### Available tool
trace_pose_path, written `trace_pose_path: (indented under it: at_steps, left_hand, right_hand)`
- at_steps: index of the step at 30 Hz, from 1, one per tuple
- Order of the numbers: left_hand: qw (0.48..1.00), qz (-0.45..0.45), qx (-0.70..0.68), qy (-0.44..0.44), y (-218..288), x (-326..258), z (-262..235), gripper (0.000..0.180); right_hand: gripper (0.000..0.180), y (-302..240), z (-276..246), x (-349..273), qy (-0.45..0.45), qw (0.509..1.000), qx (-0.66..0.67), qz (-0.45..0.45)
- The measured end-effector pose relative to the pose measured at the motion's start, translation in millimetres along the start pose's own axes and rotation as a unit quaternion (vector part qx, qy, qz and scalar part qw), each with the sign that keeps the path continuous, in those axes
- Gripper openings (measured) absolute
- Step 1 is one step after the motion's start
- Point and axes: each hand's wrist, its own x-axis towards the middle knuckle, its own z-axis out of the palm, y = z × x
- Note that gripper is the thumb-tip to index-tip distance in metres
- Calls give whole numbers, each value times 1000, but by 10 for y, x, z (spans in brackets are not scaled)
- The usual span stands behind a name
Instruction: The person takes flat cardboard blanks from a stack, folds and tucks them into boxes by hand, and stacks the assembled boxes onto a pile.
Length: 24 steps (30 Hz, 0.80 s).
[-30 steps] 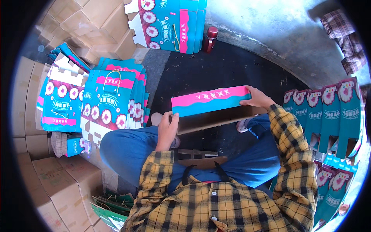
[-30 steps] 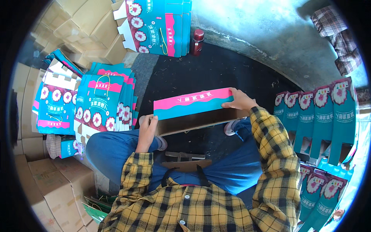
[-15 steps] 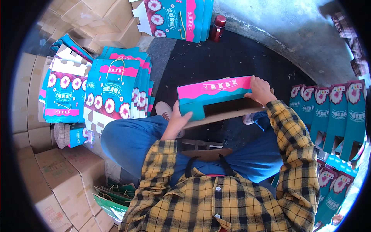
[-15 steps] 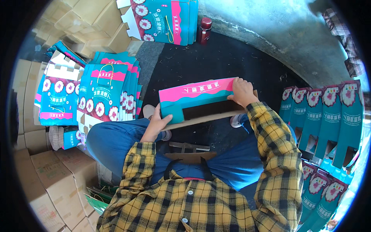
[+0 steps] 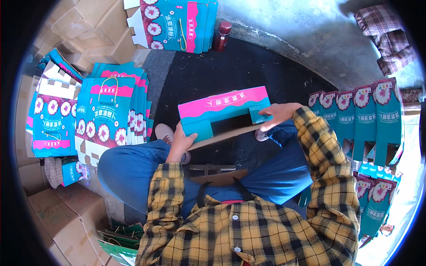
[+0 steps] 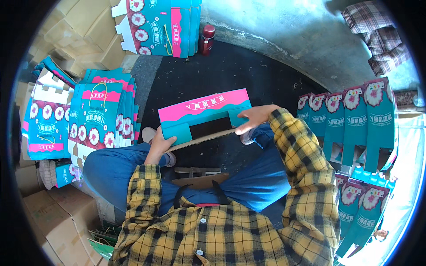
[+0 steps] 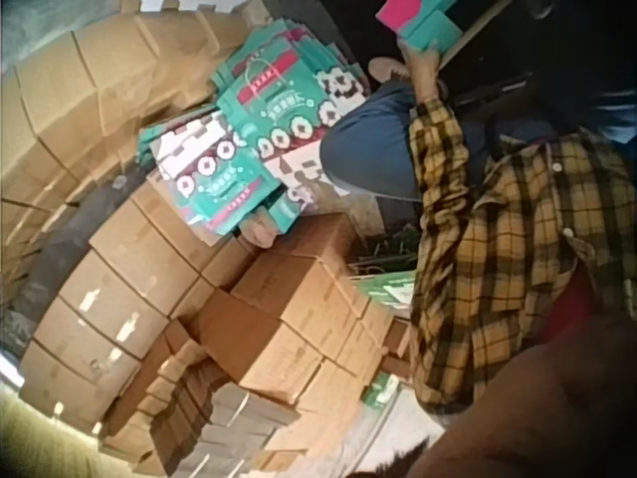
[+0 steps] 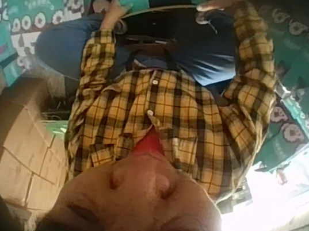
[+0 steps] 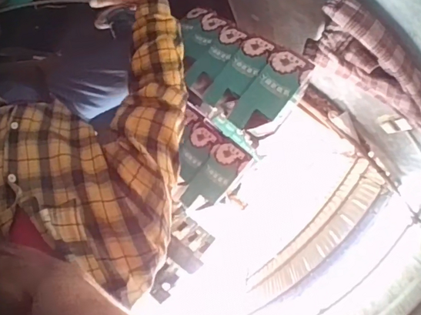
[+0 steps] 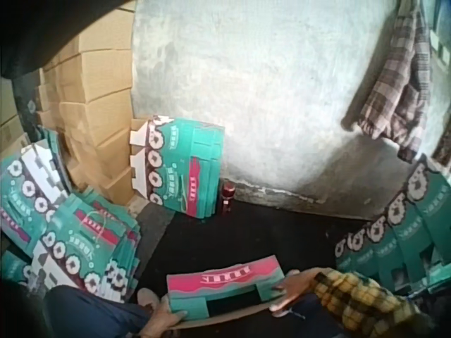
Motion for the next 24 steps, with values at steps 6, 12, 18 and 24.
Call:
trace_pose_path:
  at_steps: [6,12,18,24]
  left_hand:
    - [954,-82,-289,-15,-35,15,-41,59]
    - [899,-267,-347,29,589,-32,100,59]
    - [985,-154,71,-23,275,22,65,82]
    - [990,-98,100,-2,420,125,241,78]
  right_hand:
    - [86,-22,33,99,152,984,-84,-28]
    - [87,79,19,318,359,919,-98,130]
    - [103,-21,-119,480,266,945,-30,187]
    - [99,399,-57,433,261,937,-13,233]
